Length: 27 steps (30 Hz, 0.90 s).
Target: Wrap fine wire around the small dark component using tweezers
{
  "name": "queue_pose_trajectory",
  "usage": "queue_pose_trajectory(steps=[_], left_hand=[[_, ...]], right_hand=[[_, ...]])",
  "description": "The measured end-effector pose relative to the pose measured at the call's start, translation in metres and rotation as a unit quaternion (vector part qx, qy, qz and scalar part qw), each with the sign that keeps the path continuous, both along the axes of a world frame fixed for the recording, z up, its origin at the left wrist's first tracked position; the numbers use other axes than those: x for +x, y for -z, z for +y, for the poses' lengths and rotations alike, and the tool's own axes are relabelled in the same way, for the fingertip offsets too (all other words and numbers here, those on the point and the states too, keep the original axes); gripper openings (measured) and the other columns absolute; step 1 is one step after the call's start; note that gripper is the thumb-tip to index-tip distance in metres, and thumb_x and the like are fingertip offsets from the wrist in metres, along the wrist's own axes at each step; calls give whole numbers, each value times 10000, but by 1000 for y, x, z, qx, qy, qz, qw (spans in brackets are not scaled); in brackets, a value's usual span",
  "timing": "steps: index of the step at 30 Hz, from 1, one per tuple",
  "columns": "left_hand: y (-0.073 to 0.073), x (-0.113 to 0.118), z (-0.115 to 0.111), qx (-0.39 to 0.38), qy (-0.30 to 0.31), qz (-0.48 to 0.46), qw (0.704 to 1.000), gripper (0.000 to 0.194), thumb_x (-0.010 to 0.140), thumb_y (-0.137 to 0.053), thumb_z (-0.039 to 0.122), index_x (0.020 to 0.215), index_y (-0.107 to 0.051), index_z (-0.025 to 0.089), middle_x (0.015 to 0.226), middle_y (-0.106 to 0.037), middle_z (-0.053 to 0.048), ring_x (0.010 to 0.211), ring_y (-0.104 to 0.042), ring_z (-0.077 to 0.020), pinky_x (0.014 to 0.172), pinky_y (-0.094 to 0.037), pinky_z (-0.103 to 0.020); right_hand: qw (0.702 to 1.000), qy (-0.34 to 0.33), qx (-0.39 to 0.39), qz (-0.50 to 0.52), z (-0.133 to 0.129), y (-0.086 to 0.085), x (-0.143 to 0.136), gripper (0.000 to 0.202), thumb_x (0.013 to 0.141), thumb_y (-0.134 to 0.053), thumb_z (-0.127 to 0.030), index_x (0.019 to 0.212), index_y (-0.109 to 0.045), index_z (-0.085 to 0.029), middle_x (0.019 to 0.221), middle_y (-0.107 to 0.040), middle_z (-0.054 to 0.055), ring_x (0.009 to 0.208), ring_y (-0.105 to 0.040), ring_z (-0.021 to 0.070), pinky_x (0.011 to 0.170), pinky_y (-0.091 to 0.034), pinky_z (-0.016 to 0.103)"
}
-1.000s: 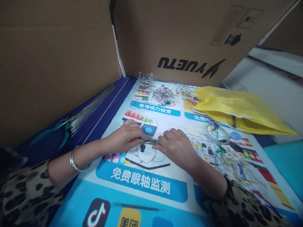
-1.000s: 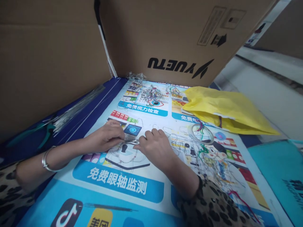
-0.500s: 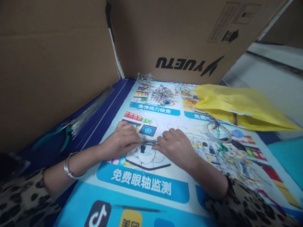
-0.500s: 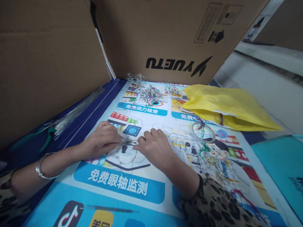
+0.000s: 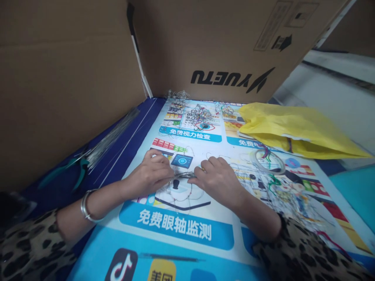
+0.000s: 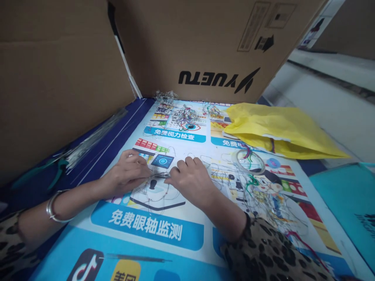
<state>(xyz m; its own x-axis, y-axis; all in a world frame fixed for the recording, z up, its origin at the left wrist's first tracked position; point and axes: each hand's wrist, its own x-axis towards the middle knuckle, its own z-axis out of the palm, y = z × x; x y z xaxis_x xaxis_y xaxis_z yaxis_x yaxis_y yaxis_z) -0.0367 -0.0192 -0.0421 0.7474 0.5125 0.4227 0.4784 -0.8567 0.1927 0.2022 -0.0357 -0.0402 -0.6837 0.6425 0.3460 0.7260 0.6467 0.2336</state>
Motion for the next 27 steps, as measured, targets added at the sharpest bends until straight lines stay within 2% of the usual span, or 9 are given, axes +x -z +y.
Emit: queue_pose_trajectory(steps=[8, 27], left_hand=[[2, 2, 3, -9, -12, -4, 1000, 113, 832, -515, 192, 863, -624, 198, 795, -606, -21, 800, -521, -145, 858, -319, -347], [2, 4, 2, -34, -10, -8, 999, 110, 834, -505, 181, 849, -613, 190, 792, -571, -23, 794, -497, -142, 835, -324, -341]], right_hand=[[1000, -7, 17, -2, 0, 0, -1, 283, 823, -501, -448, 727, -554, -188, 694, -526, 35, 720, -398, 177, 631, -196, 313], [1000, -18, -14, -8, 0, -3, -5, 275, 823, -509, -439, 728, -556, -186, 697, -545, 35, 724, -410, 174, 628, -190, 316]])
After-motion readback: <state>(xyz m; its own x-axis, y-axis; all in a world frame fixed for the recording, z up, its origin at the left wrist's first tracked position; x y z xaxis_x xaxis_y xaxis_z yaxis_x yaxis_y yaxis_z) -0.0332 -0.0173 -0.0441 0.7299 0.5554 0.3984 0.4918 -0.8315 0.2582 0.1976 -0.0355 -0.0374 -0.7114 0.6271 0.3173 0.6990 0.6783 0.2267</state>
